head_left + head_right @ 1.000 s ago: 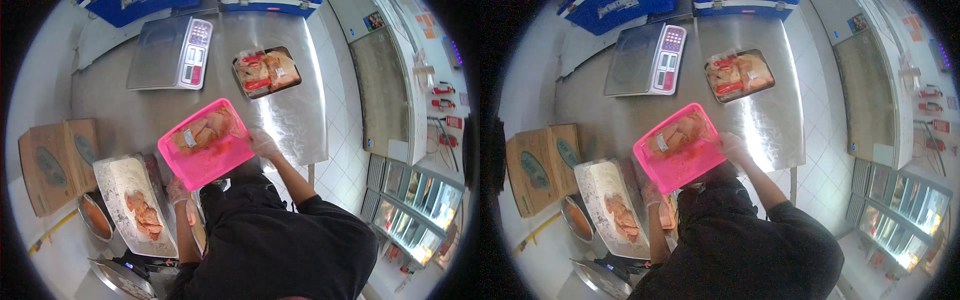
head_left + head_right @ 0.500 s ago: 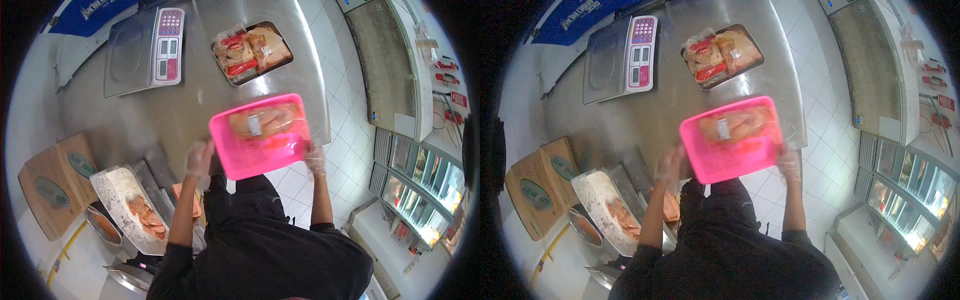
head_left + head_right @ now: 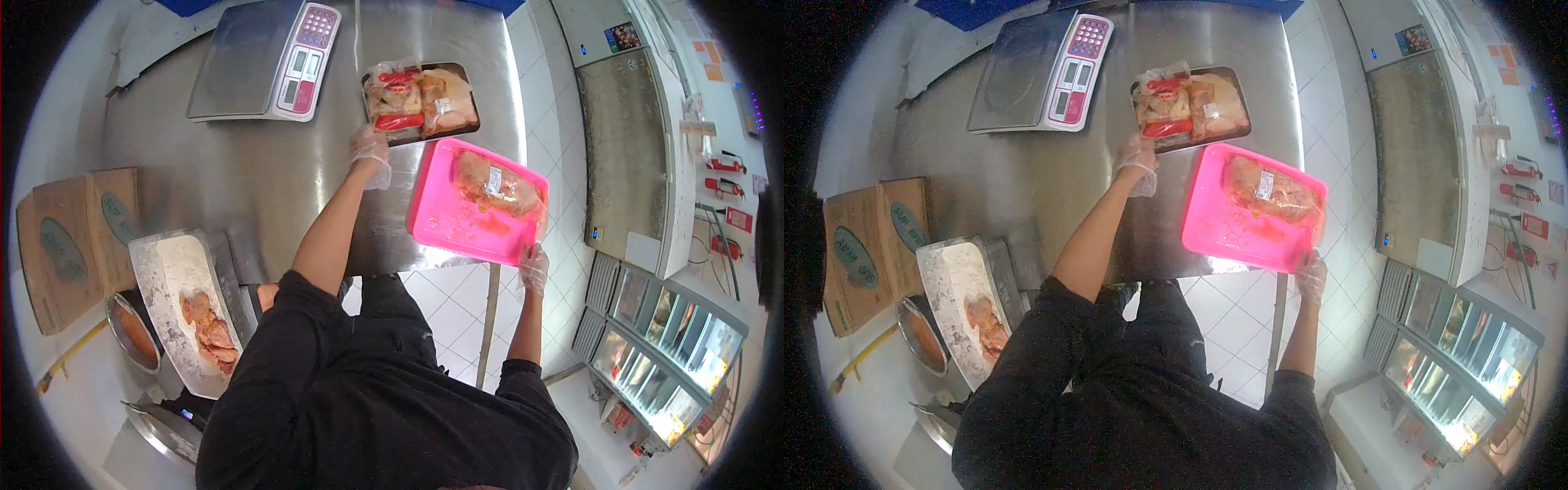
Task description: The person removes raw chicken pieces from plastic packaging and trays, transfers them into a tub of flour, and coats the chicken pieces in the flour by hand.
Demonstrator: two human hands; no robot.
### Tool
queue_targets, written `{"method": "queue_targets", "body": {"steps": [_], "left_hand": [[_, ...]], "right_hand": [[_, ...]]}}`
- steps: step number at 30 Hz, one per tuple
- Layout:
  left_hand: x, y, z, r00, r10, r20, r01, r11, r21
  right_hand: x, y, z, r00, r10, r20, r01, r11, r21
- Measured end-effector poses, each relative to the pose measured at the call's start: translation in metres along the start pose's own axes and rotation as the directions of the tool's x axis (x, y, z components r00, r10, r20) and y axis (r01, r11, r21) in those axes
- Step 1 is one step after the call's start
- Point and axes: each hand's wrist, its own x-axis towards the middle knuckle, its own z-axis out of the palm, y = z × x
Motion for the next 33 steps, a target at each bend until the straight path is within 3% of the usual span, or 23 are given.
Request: {"method": "queue_targets", "body": {"steps": [2, 4, 6, 9, 11, 14, 15, 18, 19, 21, 22, 23, 24, 27, 29, 30, 32, 33], "left_hand": [[-0.025, -0.018, -0.021, 0.994, -0.107, 0.019, 0.109, 0.982, -0.154], [-0.056, -0.01, -0.07, 0.915, -0.379, 0.137, 0.401, 0.826, -0.395], [-0.073, -0.069, -0.072, 0.933, -0.354, 0.066, 0.359, 0.897, -0.258], [-0.12, -0.086, -0.116, 0.962, -0.265, -0.067, 0.267, 0.964, 0.019], [-0.148, -0.103, -0.138, 0.963, -0.249, -0.104, 0.265, 0.944, 0.199], [-0.191, -0.153, -0.161, 0.977, -0.17, -0.131, 0.203, 0.931, 0.304], [-0.205, -0.16, -0.172, 0.969, -0.179, -0.171, 0.218, 0.945, 0.243], [-0.232, -0.201, -0.182, 0.957, -0.221, -0.185, 0.267, 0.924, 0.273], [-0.237, -0.178, -0.203, 0.934, -0.338, -0.116, 0.354, 0.917, 0.183], [-0.238, -0.187, -0.201, 0.943, -0.274, -0.189, 0.314, 0.92, 0.235], [-0.235, -0.192, -0.198, 0.944, -0.237, -0.228, 0.293, 0.923, 0.252], [-0.231, -0.189, -0.201, 0.931, -0.298, -0.21, 0.333, 0.93, 0.155], [-0.233, -0.186, -0.201, 0.925, -0.318, -0.208, 0.352, 0.923, 0.157], [-0.229, -0.182, -0.209, 0.909, -0.351, -0.226, 0.393, 0.901, 0.185], [-0.23, -0.176, -0.203, 0.874, -0.398, -0.279, 0.456, 0.87, 0.189], [-0.237, -0.175, -0.2, 0.868, -0.393, -0.305, 0.457, 0.872, 0.178], [-0.235, -0.173, -0.197, 0.863, -0.363, -0.352, 0.439, 0.883, 0.164], [-0.234, -0.193, -0.188, 0.869, -0.324, -0.374, 0.397, 0.908, 0.137]], "right_hand": [[0.003, 0.006, 0.004, 0.995, -0.09, -0.039, 0.089, 0.995, -0.038], [0.004, 0.01, 0.005, 0.993, -0.112, -0.025, 0.11, 0.991, -0.074], [0.01, 0.01, 0.008, 0.995, -0.087, 0.043, 0.091, 0.99, -0.107], [0.007, 0.0, 0.0, 0.991, -0.106, 0.085, 0.114, 0.989, -0.094], [0.007, -0.007, -0.009, 0.983, -0.139, 0.124, 0.157, 0.976, -0.149], [0.017, -0.012, -0.017, 0.961, -0.194, 0.198, 0.248, 0.919, -0.305], [0.018, -0.043, -0.034, 0.958, -0.055, 0.282, 0.207, 0.813, -0.544], [0.013, -0.168, -0.056, 0.93, -0.236, 0.281, 0.356, 0.761, -0.542], [-0.012, -0.266, -0.075, 0.816, -0.486, 0.313, 0.576, 0.738, -0.353], [-0.032, -0.339, -0.026, 0.766, -0.603, 0.223, 0.586, 0.797, 0.143], [-0.06, -0.388, -0.016, 0.714, -0.667, 0.213, 0.648, 0.745, 0.159], [-0.078, -0.434, -0.009, 0.697, -0.559, 0.448, 0.666, 0.736, -0.118], [-0.089, -0.448, 0.019, 0.674, -0.588, 0.446, 0.697, 0.707, -0.121], [-0.041, -0.435, 0.099, 0.516, -0.758, 0.399, 0.801, 0.592, 0.09], [0.001, -0.452, 0.099, 0.452, -0.786, 0.423, 0.806, 0.562, 0.183], [0.01, -0.472, 0.077, 0.476, -0.733, 0.485, 0.773, 0.613, 0.167], [0.028, -0.499, 0.058, 0.431, -0.652, 0.624, 0.785, 0.612, 0.098], [0.03, -0.504, 0.054, 0.397, -0.695, 0.6, 0.813, 0.569, 0.123]]}}
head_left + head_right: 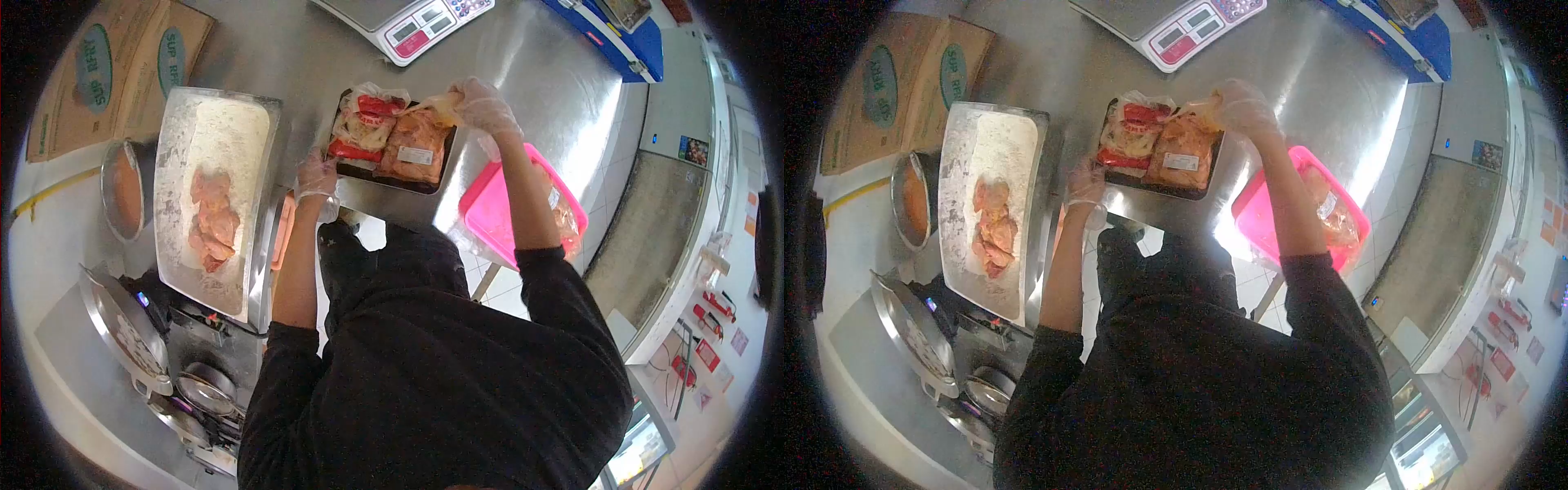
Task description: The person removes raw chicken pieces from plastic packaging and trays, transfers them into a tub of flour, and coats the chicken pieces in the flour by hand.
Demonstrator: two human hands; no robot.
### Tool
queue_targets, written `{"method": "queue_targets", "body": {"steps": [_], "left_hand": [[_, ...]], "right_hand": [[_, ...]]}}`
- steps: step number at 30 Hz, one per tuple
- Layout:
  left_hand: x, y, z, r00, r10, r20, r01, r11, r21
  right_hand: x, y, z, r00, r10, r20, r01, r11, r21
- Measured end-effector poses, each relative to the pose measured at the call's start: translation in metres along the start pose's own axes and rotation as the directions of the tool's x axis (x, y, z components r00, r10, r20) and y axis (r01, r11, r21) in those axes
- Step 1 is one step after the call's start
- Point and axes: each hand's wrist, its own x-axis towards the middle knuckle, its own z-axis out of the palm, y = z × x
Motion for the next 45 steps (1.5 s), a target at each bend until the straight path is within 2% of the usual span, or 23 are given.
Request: {"method": "queue_targets", "body": {"steps": [2, 5, 8, 11, 14, 17, 18, 21, 24, 26, 27, 29, 32, 36, 39, 40, 41, 43, 44, 45], "left_hand": [[0.002, -0.033, 0.026, 0.996, 0.064, -0.058, -0.069, 0.994, -0.084], [-0.01, 0.019, -0.035, 0.994, -0.061, 0.087, 0.049, 0.99, 0.13], [-0.016, 0.037, -0.064, 0.998, 0.033, -0.044, -0.032, 0.999, 0.033], [-0.018, 0.093, -0.093, 0.993, 0.031, -0.117, -0.044, 0.992, -0.115], [-0.009, 0.12, -0.098, 0.932, 0.313, -0.185, -0.343, 0.926, -0.161], [0.0, 0.151, -0.098, 0.996, 0.066, -0.061, -0.081, 0.956, -0.282], [0.006, 0.145, -0.086, 0.979, 0.15, -0.14, -0.19, 0.917, -0.351], [0.004, 0.148, -0.084, 0.994, 0.108, -0.006, -0.106, 0.966, -0.237], [-0.008, 0.139, -0.079, 0.992, 0.122, 0.035, -0.103, 0.936, -0.335], [-0.011, 0.12, -0.068, 0.985, 0.17, 0.005, -0.164, 0.957, -0.241], [-0.012, 0.113, -0.064, 0.981, 0.193, -0.008, -0.191, 0.962, -0.194], [-0.023, 0.108, -0.06, 0.98, 0.2, 0.01, -0.192, 0.953, -0.234], [-0.03, 0.113, -0.054, 0.969, 0.239, 0.064, -0.221, 0.952, -0.211], [-0.043, 0.14, -0.06, 0.958, 0.215, 0.192, -0.179, 0.966, -0.188], [-0.051, 0.148, -0.052, 0.889, 0.406, 0.214, -0.362, 0.907, -0.216], [-0.051, 0.145, -0.045, 0.862, 0.383, 0.331, -0.377, 0.922, -0.086], [-0.052, 0.139, -0.037, 0.851, 0.423, 0.311, -0.421, 0.904, -0.077], [-0.051, 0.129, -0.027, 0.824, 0.499, 0.268, -0.505, 0.862, -0.052], [-0.044, 0.134, -0.04, 0.817, 0.408, 0.407, -0.425, 0.904, -0.052], [-0.039, 0.129, -0.046, 0.863, 0.343, 0.37, -0.342, 0.937, -0.07]], "right_hand": [[0.001, -0.003, -0.003, 0.993, -0.111, -0.041, 0.11, 0.994, -0.026], [0.002, -0.005, -0.003, 0.974, -0.214, -0.074, 0.215, 0.977, 0.003], [0.018, 0.003, -0.002, 0.943, -0.329, 0.05, 0.33, 0.944, -0.002], [0.019, 0.001, -0.008, 0.929, -0.368, 0.024, 0.366, 0.929, 0.059], [0.015, -0.019, -0.044, 0.92, -0.332, 0.21, 0.309, 0.941, 0.135], [0.015, -0.016, -0.048, 0.908, -0.418, -0.018, 0.418, 0.905, 0.081], [0.019, -0.016, -0.047, 0.914, -0.406, 0.02, 0.404, 0.912, 0.07], [0.036, -0.013, -0.037, 0.922, -0.375, 0.097, 0.374, 0.927, 0.029], [0.046, -0.002, -0.016, 0.928, -0.357, 0.101, 0.359, 0.933, 0.0], [0.047, 0.001, -0.01, 0.938, -0.326, 0.119, 0.327, 0.945, 0.008], [0.049, 0.001, -0.009, 0.943, -0.312, 0.117, 0.313, 0.95, 0.018], [0.05, 0.002, -0.007, 0.951, -0.285, 0.118, 0.283, 0.959, 0.037], [0.045, 0.002, -0.009, 0.956, -0.294, 0.006, 0.293, 0.952, 0.093], [0.052, 0.0, -0.012, 0.961, -0.263, 0.082, 0.269, 0.96, -0.08], [0.038, -0.013, -0.025, 0.968, -0.237, 0.086, 0.246, 0.961, -0.126], [0.02, -0.023, -0.031, 0.975, -0.208, 0.082, 0.216, 0.97, -0.107], [0.005, -0.034, -0.034, 0.98, -0.181, 0.08, 0.188, 0.978, -0.089], [-0.006, -0.031, -0.007, 0.889, -0.439, 0.129, 0.454, 0.881, -0.134], [-0.021, -0.031, 0.017, 0.884, -0.462, 0.068, 0.467, 0.88, -0.092], [-0.038, -0.032, 0.045, 0.876, -0.482, 0.005, 0.481, 0.875, -0.051]]}}
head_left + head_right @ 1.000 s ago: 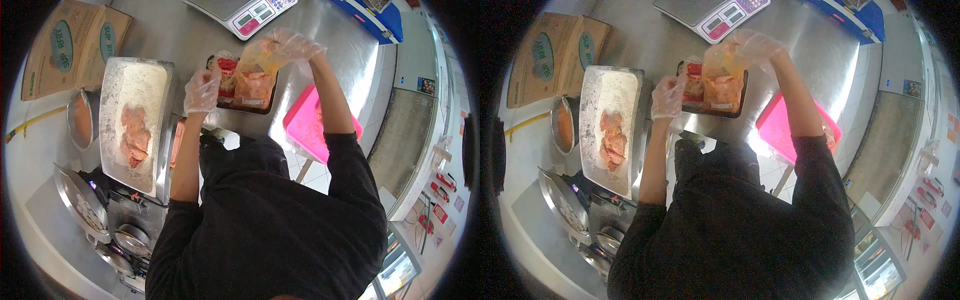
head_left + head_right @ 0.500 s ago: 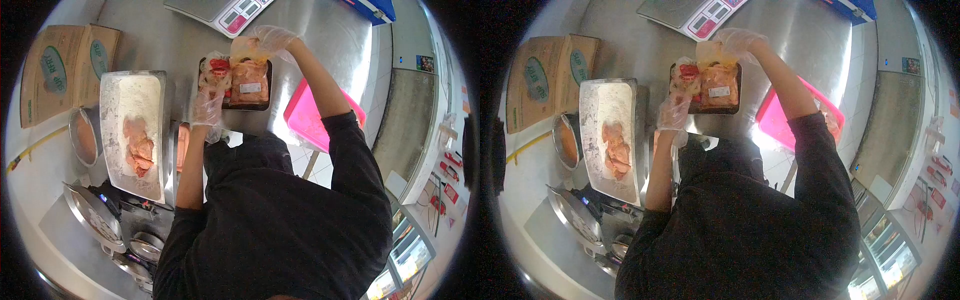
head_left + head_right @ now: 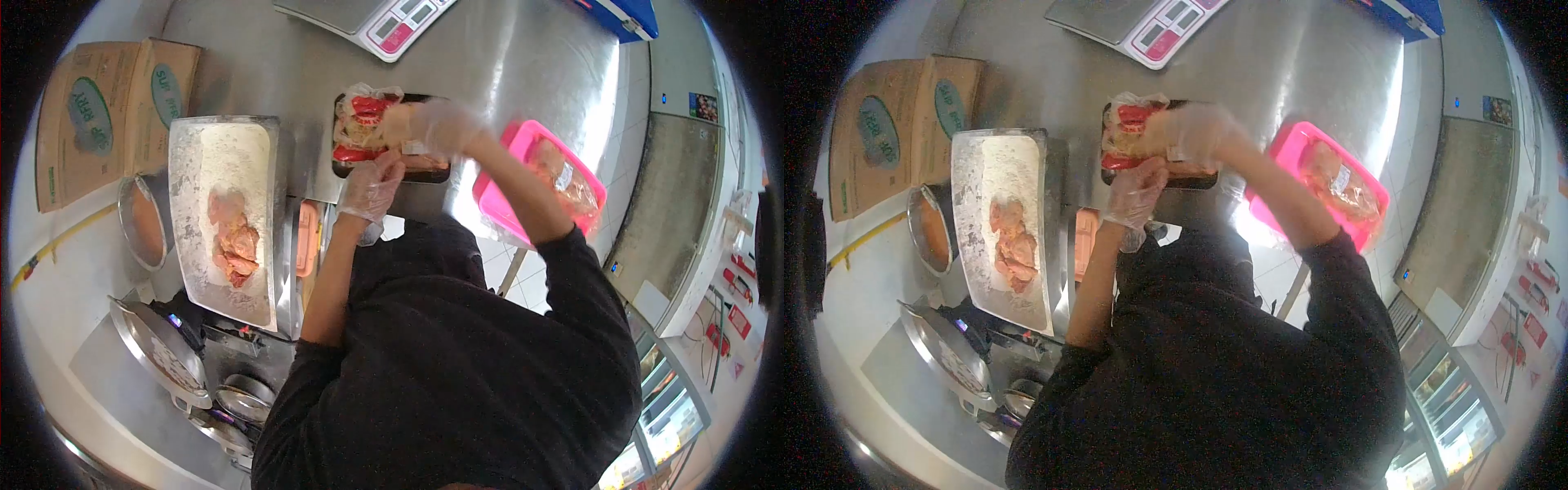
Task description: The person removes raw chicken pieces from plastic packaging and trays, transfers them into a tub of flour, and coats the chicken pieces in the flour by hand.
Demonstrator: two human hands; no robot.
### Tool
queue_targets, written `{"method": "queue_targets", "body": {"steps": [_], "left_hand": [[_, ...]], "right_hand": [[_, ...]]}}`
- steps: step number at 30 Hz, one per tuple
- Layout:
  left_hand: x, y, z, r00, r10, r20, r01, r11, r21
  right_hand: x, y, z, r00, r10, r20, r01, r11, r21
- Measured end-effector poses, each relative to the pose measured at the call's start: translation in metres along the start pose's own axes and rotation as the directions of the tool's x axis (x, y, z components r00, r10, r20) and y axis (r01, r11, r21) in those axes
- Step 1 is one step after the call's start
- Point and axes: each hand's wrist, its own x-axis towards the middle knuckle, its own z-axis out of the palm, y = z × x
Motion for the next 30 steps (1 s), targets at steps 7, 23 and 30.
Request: {"method": "queue_targets", "body": {"steps": [7, 23, 30], "left_hand": [[0.055, -0.032, -0.066, 0.903, 0.081, -0.422, -0.043, 0.994, 0.099], [0.184, -0.048, -0.092, 0.95, 0.288, 0.124, -0.273, 0.954, -0.123], [0.142, -0.002, -0.166, 0.899, 0.379, 0.221, -0.353, 0.923, -0.152]], "right_hand": [[-0.024, -0.031, 0.068, 0.976, 0.208, 0.071, -0.162, 0.9, -0.406], [-0.019, -0.027, 0.063, 0.956, 0.286, 0.058, -0.26, 0.926, -0.274], [-0.02, -0.026, 0.051, 0.968, 0.221, 0.121, -0.188, 0.954, -0.236]]}}
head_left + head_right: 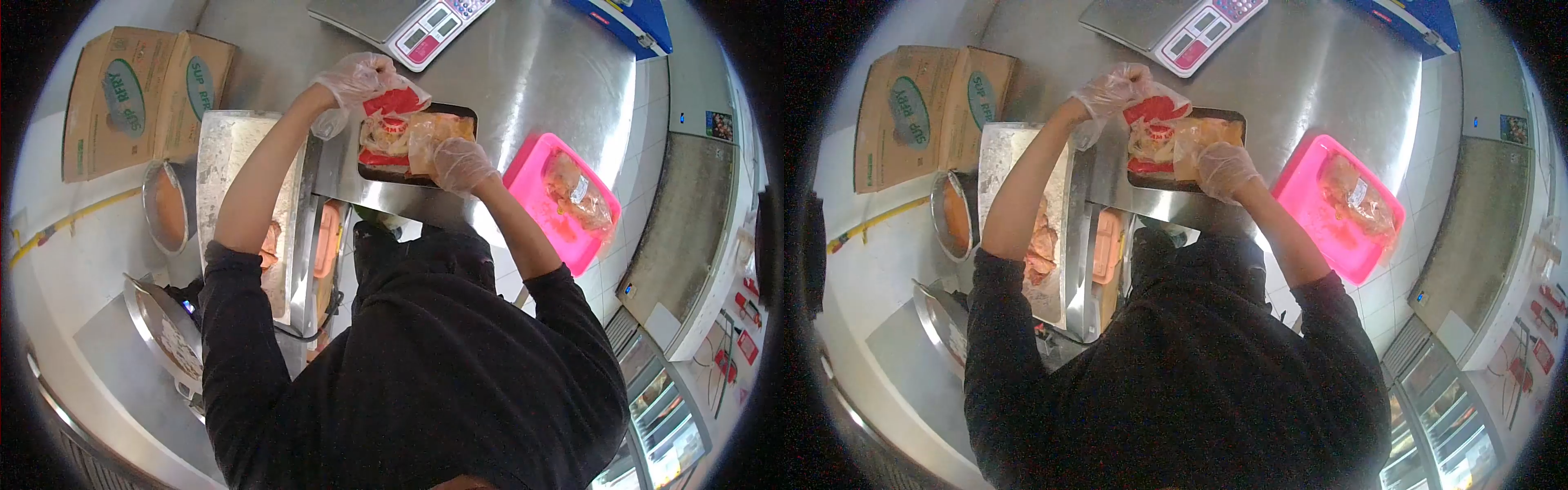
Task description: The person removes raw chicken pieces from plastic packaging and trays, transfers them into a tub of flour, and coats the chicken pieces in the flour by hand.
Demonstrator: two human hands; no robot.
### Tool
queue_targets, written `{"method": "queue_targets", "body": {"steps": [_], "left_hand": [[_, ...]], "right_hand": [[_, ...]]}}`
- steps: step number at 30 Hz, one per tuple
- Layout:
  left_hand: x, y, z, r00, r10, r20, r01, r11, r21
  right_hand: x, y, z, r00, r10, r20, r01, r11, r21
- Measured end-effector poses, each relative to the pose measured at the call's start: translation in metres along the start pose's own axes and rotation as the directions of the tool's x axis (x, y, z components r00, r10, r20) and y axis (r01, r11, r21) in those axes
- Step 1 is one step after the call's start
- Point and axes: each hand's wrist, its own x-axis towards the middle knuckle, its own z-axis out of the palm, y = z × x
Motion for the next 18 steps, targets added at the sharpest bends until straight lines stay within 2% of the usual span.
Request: {"method": "queue_targets", "body": {"steps": [2, 3, 5, 8, 11, 13, 14, 15, 17, 18], "left_hand": [[-0.014, 0.014, -0.004, 1.0, 0.014, -0.012, -0.014, 0.999, -0.033], [-0.024, 0.029, -0.006, 0.998, -0.059, -0.009, 0.055, 0.973, -0.223], [-0.048, 0.061, -0.011, 0.98, -0.197, 0.036, 0.182, 0.8, -0.572], [-0.082, 0.087, -0.023, 0.977, -0.067, 0.203, 0.133, 0.934, -0.33], [-0.117, 0.079, 0.009, 0.997, -0.001, 0.077, 0.03, 0.925, -0.379], [-0.12, 0.07, 0.016, 0.998, 0.057, -0.021, -0.059, 0.838, -0.542], [-0.118, 0.064, 0.018, 0.994, 0.083, -0.076, -0.112, 0.783, -0.611], [-0.113, 0.058, 0.013, 0.999, -0.002, -0.041, -0.022, 0.814, -0.58], [-0.105, 0.067, 0.012, 0.989, -0.116, -0.087, 0.046, 0.819, -0.572], [-0.101, 0.078, 0.011, 0.977, -0.178, -0.113, 0.083, 0.817, -0.57]], "right_hand": [[-0.005, 0.002, -0.014, 0.995, -0.018, 0.094, 0.014, 0.999, 0.043], [-0.008, 0.005, -0.018, 0.99, -0.032, 0.136, 0.022, 0.997, 0.076], [-0.012, 0.011, -0.024, 0.973, -0.067, 0.22, 0.036, 0.989, 0.143], [-0.037, 0.0, -0.068, 0.973, -0.02, 0.23, -0.052, 0.952, 0.3], [-0.059, 0.007, -0.07, 0.997, 0.034, -0.073, 0.012, 0.834, 0.552], [-0.061, -0.03, -0.098, 0.923, 0.225, -0.311, 0.013, 0.791, 0.612], [-0.061, -0.042, -0.102, 0.869, 0.261, -0.42, 0.033, 0.816, 0.577], [-0.061, -0.054, -0.106, 0.801, 0.293, -0.523, 0.042, 0.843, 0.537], [-0.058, -0.066, -0.106, 0.679, 0.179, -0.712, 0.068, 0.95, 0.304], [-0.062, -0.076, -0.111, 0.761, 0.129, -0.636, 0.095, 0.947, 0.307]]}}
